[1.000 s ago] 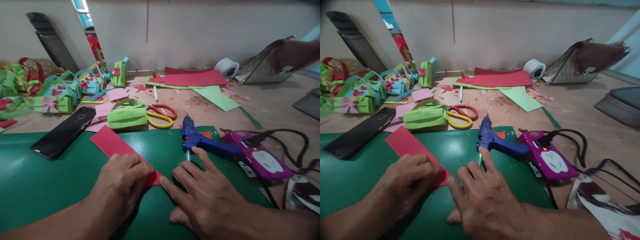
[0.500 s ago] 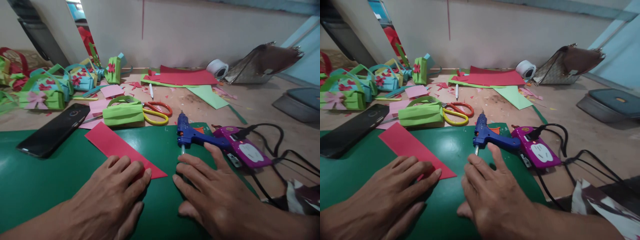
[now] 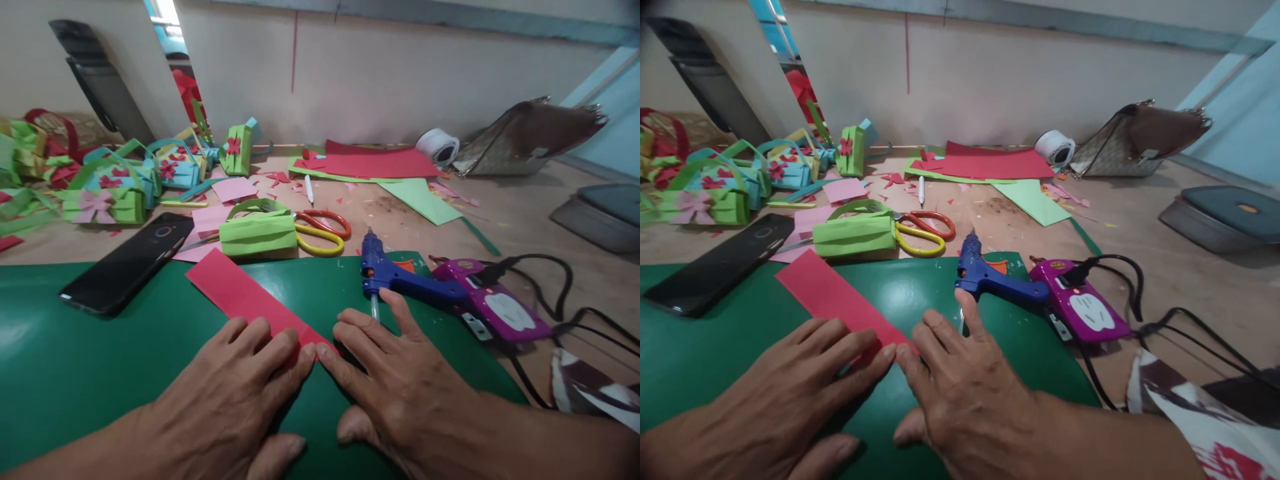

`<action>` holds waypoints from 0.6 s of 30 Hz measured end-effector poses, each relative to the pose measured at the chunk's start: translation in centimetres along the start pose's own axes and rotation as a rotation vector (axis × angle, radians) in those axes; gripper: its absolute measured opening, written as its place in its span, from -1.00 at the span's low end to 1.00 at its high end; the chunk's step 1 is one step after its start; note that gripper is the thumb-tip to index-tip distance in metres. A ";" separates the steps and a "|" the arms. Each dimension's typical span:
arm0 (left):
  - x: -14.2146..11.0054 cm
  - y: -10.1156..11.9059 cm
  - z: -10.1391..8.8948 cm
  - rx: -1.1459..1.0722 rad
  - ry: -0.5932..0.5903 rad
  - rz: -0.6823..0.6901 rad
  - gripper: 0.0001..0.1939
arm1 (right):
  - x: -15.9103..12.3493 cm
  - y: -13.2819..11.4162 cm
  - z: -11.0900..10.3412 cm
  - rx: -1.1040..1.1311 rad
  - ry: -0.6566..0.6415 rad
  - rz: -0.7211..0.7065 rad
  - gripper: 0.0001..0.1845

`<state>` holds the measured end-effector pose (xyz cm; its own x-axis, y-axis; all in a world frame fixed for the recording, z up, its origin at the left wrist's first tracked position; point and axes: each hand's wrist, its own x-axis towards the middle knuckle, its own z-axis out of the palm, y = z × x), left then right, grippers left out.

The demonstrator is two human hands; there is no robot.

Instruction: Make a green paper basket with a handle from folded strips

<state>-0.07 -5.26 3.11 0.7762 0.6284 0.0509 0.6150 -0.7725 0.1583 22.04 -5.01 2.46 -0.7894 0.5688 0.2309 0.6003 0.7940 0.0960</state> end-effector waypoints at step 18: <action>-3.4 -1.3 1.0 -0.063 0.285 -0.063 -0.76 | 2.2 -1.7 -0.3 -0.299 -0.042 -0.282 -0.84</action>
<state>-3.38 -6.52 1.79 0.6607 0.6825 0.3124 0.6444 -0.7292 0.2302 19.32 -5.16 3.10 -0.9291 0.3513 0.1158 0.3658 0.8263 0.4283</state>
